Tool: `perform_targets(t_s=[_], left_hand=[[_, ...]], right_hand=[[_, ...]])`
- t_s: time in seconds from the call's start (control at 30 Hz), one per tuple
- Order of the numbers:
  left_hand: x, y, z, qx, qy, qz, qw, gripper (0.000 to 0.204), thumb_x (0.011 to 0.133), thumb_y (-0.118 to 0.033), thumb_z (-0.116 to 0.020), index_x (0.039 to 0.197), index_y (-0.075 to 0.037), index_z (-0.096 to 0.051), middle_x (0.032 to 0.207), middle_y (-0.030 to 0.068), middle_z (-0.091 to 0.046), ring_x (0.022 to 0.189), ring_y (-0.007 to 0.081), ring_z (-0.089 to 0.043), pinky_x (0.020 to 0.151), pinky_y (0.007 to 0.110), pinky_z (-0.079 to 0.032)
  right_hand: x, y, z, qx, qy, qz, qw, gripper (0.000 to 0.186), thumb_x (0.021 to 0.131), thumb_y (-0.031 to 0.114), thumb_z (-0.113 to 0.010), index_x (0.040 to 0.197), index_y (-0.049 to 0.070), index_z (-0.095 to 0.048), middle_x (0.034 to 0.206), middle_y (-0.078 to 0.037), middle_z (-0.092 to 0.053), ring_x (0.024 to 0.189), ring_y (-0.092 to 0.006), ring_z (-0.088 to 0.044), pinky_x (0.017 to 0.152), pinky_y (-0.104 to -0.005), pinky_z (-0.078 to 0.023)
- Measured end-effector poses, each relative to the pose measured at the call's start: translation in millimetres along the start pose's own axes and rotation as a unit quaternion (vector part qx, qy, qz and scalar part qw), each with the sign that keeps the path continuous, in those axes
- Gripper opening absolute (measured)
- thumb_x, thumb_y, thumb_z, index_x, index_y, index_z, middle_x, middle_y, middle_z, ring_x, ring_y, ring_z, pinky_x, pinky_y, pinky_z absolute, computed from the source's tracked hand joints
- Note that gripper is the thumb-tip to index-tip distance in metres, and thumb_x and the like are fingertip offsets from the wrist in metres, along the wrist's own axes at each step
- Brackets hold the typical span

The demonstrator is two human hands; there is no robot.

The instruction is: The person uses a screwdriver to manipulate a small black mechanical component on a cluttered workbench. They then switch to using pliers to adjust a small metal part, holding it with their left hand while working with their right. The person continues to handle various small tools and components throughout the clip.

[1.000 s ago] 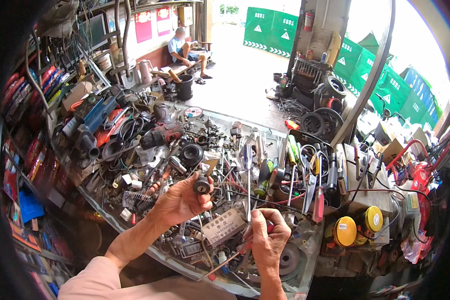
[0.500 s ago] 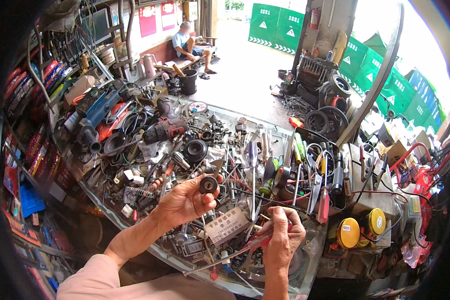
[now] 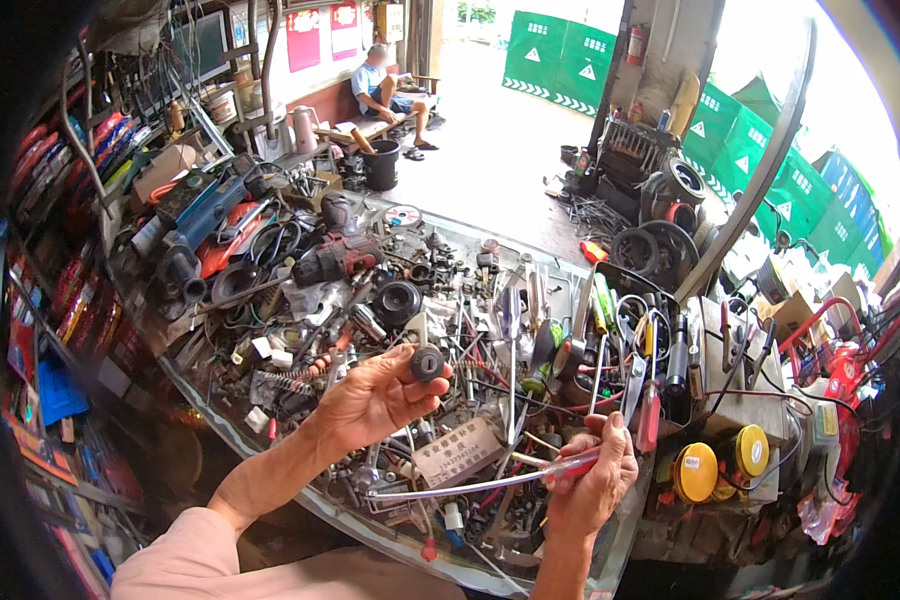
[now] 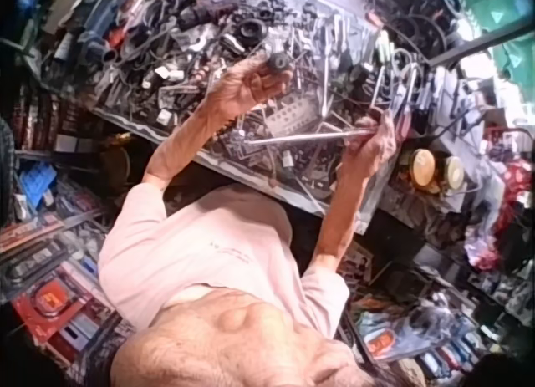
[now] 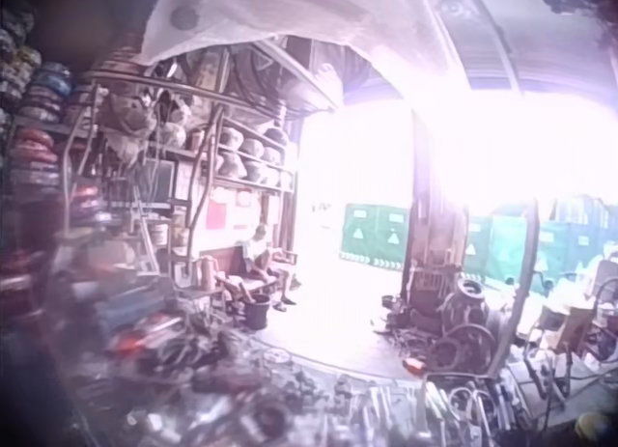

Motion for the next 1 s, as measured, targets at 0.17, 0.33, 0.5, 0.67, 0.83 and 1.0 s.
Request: perform_targets(t_s=[0.17,0.33,0.5,0.67,0.83,1.0], left_hand=[[-15.1,-33.9,12.8,0.196,-0.050,-0.125,0.971,0.019,0.094,-0.011,-0.057,0.112,-0.004,-0.056,0.100,0.0120,-0.067,0.093,0.0240,-0.068,0.073,0.030,-0.055],[-23.6,-55.5,18.2,0.266,-0.077,-0.217,0.936,0.021,0.092,-0.008,-0.059,0.112,-0.004,-0.057,0.097,0.0103,-0.068,0.082,0.0198,-0.069,0.068,0.026,-0.054],[-26.9,-58.2,21.5,0.304,-0.103,-0.241,0.916,0.016,0.087,-0.007,-0.058,0.102,-0.005,-0.055,0.098,0.0130,-0.066,0.078,0.0177,-0.068,0.060,0.020,-0.051],[-26.5,-49.8,16.8,0.350,-0.091,-0.238,0.901,0.015,0.085,-0.005,-0.058,0.098,-0.005,-0.051,0.099,0.0120,-0.065,0.073,0.0121,-0.065,0.048,0.017,-0.038],[-20.0,-36.8,7.0,0.418,-0.086,-0.231,0.874,0.020,0.084,-0.007,-0.063,0.101,-0.003,-0.054,0.095,0.0080,-0.065,0.074,0.0083,-0.063,0.054,0.017,-0.042],[1.7,-42.7,-1.9,0.463,-0.066,-0.217,0.857,0.017,0.086,-0.007,-0.063,0.102,-0.004,-0.056,0.091,0.0047,-0.065,0.068,0.0066,-0.061,0.047,0.016,-0.034]], right_hand=[[-8.6,7.9,-6.9,-0.048,-0.019,0.065,0.997,0.032,0.097,0.032,-0.052,0.089,0.000,-0.055,0.057,-0.007,-0.058,0.031,-0.0100,-0.047,0.029,-0.0221,-0.038],[-13.5,17.0,-8.9,-0.041,-0.051,0.113,0.991,0.033,0.097,0.032,-0.052,0.090,0.000,-0.055,0.062,-0.008,-0.060,0.039,-0.0115,-0.053,0.039,-0.0241,-0.047],[2.4,30.0,17.6,0.013,-0.047,0.159,0.986,0.035,0.098,0.034,-0.050,0.094,0.000,-0.055,0.075,-0.008,-0.061,0.048,-0.0123,-0.053,0.048,-0.0275,-0.048],[14.8,39.3,39.1,0.036,-0.112,0.175,0.978,0.026,0.095,0.026,-0.058,0.090,0.000,-0.059,0.080,-0.010,-0.065,0.052,-0.0123,-0.060,0.050,-0.0269,-0.054],[22.8,38.5,51.8,0.000,-0.135,0.187,0.973,0.022,0.092,0.021,-0.062,0.089,-0.001,-0.059,0.083,-0.011,-0.066,0.060,-0.0180,-0.066,0.058,-0.0283,-0.059],[27.4,31.3,46.1,-0.074,-0.105,0.212,0.969,0.021,0.087,0.015,-0.069,0.095,-0.002,-0.060,0.086,-0.010,-0.066,0.069,-0.0163,-0.066,0.064,-0.0241,-0.056]])
Point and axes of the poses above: each hand's wrist, its own x-axis towards the middle knuckle, its own z-axis out of the back of the hand, y = z × x, the point moved 8 cm from there along x, towards the middle knuckle
